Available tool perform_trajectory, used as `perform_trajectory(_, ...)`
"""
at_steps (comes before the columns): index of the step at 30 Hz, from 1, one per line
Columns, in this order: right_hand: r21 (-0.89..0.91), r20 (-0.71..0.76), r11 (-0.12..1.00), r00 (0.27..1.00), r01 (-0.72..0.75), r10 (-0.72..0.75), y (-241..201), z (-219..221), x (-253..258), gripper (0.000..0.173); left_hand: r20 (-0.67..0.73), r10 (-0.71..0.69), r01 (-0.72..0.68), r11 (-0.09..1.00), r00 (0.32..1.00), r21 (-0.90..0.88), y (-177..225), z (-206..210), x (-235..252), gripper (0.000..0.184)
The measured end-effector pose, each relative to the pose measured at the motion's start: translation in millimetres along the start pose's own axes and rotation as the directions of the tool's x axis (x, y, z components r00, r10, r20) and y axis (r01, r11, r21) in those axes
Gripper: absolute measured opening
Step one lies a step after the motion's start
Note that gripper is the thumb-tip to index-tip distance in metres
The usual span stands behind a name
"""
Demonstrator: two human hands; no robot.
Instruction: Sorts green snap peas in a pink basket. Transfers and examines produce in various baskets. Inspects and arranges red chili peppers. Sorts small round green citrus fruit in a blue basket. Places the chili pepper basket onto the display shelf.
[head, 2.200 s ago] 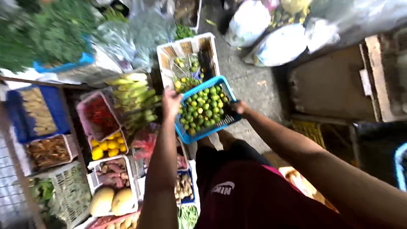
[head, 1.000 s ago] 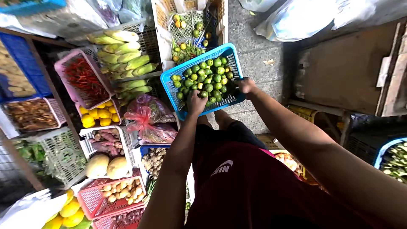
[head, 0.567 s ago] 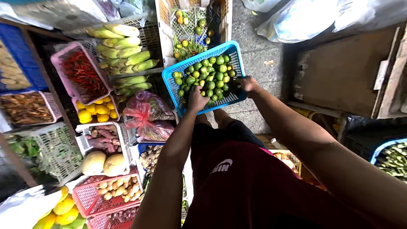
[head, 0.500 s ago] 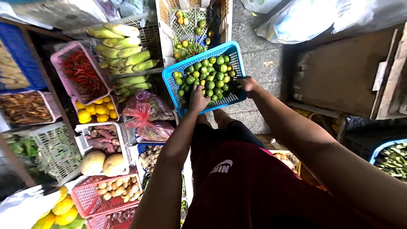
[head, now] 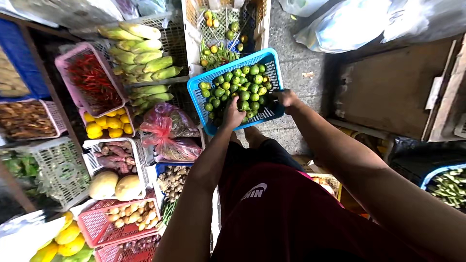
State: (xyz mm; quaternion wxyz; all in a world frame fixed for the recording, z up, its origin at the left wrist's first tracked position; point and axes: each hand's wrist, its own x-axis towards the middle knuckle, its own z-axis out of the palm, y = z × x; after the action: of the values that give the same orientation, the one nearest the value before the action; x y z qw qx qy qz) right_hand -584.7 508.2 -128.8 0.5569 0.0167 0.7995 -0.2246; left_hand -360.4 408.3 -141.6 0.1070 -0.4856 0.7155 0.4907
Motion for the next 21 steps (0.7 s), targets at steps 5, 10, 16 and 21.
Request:
perform_trajectory(5, -0.009, -0.001, 1.0, 1.0, 0.01, -0.01, 2.4, -0.7, 2.0, 0.038, 0.146, -0.077, 0.04, 0.97, 0.986, 0.239, 11.2, -3.9, 9.9, 0.073)
perform_trajectory(10, 0.029, 0.054, 1.0, 0.998, 0.012, -0.014, -2.5, -2.9, -4.2, 0.035, 0.115, -0.052, 0.023, 0.97, 0.992, 0.242, 12.9, -15.2, 11.2, 0.062)
perform_trajectory(16, 0.058, 0.073, 0.998, 0.997, 0.005, -0.009, -5.8, -5.4, -8.9, 0.035, 0.002, 0.027, -0.027, 0.997, 1.0, 0.069, 34.6, -79.2, -5.9, 0.046)
perform_trajectory(21, -0.024, 0.057, 1.0, 0.998, 0.009, -0.007, -4.6, -5.3, -3.7, 0.039, -0.229, 0.11, -0.146, 0.979, 0.967, -0.146, 73.4, -162.3, 38.6, 0.063)
